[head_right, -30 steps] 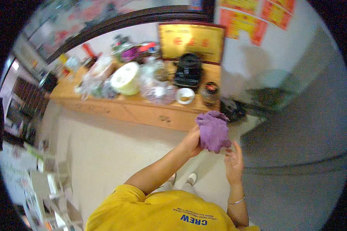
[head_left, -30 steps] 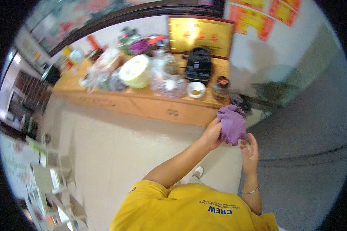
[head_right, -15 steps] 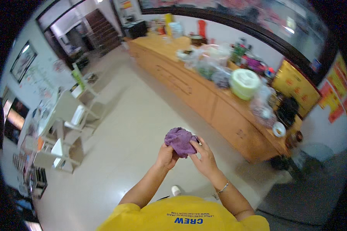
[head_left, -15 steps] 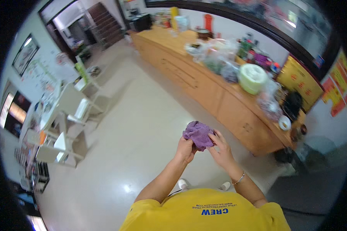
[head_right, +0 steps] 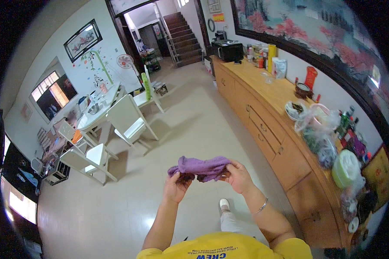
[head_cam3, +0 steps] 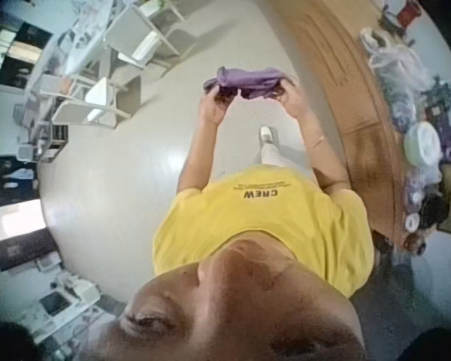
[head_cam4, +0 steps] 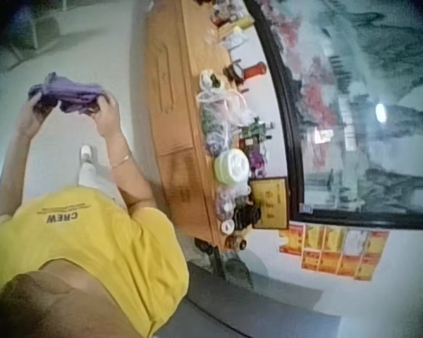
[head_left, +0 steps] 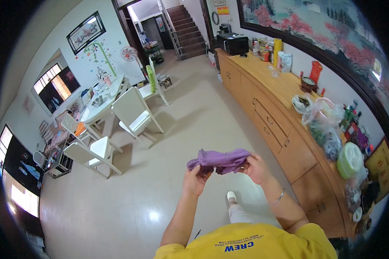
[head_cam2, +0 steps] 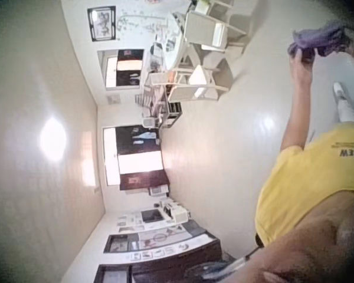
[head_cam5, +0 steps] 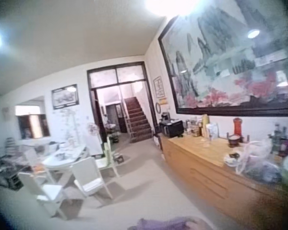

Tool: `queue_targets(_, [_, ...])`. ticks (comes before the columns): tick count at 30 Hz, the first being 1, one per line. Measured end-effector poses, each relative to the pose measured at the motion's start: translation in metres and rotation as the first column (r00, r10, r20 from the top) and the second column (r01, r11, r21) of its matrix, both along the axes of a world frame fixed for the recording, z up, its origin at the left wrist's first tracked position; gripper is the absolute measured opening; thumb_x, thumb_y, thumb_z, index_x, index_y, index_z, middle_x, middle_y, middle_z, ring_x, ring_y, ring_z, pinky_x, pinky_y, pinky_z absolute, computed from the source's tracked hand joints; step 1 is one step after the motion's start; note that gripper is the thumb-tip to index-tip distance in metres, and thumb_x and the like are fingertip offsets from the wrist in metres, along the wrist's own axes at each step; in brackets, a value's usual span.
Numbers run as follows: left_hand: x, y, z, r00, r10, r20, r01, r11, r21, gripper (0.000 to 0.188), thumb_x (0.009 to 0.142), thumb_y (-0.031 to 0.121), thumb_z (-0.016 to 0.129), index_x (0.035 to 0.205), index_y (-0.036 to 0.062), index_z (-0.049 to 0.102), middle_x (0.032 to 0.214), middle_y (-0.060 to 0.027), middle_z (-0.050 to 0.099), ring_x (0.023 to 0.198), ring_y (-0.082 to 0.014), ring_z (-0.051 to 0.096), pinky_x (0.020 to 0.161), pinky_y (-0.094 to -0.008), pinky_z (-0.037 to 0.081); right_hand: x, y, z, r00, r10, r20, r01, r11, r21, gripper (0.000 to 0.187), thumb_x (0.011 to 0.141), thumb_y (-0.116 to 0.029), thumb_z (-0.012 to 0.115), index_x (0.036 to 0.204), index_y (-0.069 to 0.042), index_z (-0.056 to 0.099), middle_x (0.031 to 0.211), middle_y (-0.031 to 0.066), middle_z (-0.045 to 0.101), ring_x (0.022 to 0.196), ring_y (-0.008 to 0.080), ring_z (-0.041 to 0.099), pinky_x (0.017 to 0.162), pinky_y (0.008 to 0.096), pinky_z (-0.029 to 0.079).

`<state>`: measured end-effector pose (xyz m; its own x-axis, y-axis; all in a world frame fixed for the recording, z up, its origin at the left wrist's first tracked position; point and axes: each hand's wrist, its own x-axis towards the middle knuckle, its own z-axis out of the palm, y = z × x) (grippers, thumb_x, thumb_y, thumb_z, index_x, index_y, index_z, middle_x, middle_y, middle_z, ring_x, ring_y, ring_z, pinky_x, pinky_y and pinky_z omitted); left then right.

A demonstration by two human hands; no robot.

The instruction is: The person walks from a kitchen area to a bathroom sink and washes a small purple cloth using a bar of soap and running water, then wrings the cloth out by hand.

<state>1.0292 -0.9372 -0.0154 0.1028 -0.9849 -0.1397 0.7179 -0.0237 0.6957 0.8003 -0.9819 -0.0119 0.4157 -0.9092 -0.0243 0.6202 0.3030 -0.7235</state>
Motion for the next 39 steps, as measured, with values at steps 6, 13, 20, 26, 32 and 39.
queue_targets(6, [0.052, -0.181, 0.009, 0.986, 0.155, -0.057, -0.158, 0.985, -0.063, 0.025, 0.084, 0.0, 0.046, 0.108, 0.0059, 0.048, 0.11, -0.012, 0.055, 0.1, -0.0281, 0.055, 0.084, -0.0416, 0.049, 0.046, -0.2, -0.001, 0.962, 0.121, 0.244, -0.117, 0.993, -0.031, 0.031, 0.094, -0.021, 0.036, 0.116, -0.004, 0.049, 0.114, 0.0105, 0.056, 0.104, 0.0239, 0.054, 0.091, 0.045, 0.043])
queue_targets(13, [0.135, -0.331, 0.05, 0.962, 0.251, -0.109, -0.263, 0.958, -0.118, 0.028, 0.084, -0.003, 0.047, 0.11, 0.0069, 0.048, 0.112, -0.0114, 0.054, 0.104, -0.0265, 0.053, 0.084, -0.0419, 0.049, 0.145, -0.381, 0.032, 0.873, 0.225, 0.434, -0.321, 0.933, 0.163, 0.038, 0.096, -0.03, 0.029, 0.123, -0.009, 0.044, 0.12, 0.0079, 0.053, 0.115, 0.0243, 0.047, 0.1, 0.0512, 0.032])
queue_targets(20, [0.259, -0.494, 0.025, 0.895, 0.425, 0.136, -0.426, 0.905, -0.024, 0.026, 0.085, 0.012, 0.055, 0.109, 0.0033, 0.05, 0.108, -0.0094, 0.056, 0.095, -0.0199, 0.056, 0.081, -0.0346, 0.047, 0.258, -0.582, 0.011, 0.901, 0.401, 0.165, -0.423, 0.897, 0.129, 0.035, 0.095, -0.031, 0.034, 0.116, -0.008, 0.051, 0.113, 0.0067, 0.057, 0.105, 0.0198, 0.054, 0.089, 0.038, 0.044])
queue_targets(26, [0.339, -0.677, 0.01, 0.943, 0.307, 0.127, -0.315, 0.948, 0.052, 0.028, 0.087, 0.017, 0.054, 0.108, 0.0002, 0.049, 0.105, -0.0106, 0.056, 0.094, -0.0221, 0.057, 0.083, -0.0394, 0.047, 0.317, -0.76, 0.024, 0.976, 0.218, -0.02, -0.211, 0.961, 0.181, 0.03, 0.093, -0.029, 0.043, 0.112, -0.007, 0.053, 0.109, 0.0051, 0.058, 0.101, 0.0174, 0.054, 0.087, 0.0345, 0.044])
queue_targets(32, [0.335, -0.864, 0.028, 0.982, 0.143, 0.121, -0.158, 0.98, 0.121, 0.027, 0.089, 0.015, 0.05, 0.112, 0.0005, 0.048, 0.105, -0.0106, 0.057, 0.092, -0.0222, 0.059, 0.076, -0.0348, 0.05, 0.316, -0.92, 0.025, 0.998, -0.011, 0.067, -0.003, 0.98, 0.197, 0.028, 0.092, -0.026, 0.045, 0.11, -0.006, 0.053, 0.107, 0.0059, 0.057, 0.101, 0.0196, 0.053, 0.089, 0.0355, 0.042])
queue_targets(39, [0.351, -1.097, -0.015, 0.917, -0.019, 0.397, -0.018, 0.996, 0.088, 0.021, 0.087, 0.009, 0.049, 0.107, 0.0031, 0.051, 0.094, -0.006, 0.06, 0.079, -0.0153, 0.059, 0.061, -0.0276, 0.047, 0.327, -1.138, -0.041, 0.997, -0.06, 0.049, 0.054, 0.99, 0.13, 0.026, 0.093, -0.021, 0.044, 0.112, -0.005, 0.051, 0.109, 0.0068, 0.056, 0.103, 0.0198, 0.053, 0.091, 0.036, 0.04])
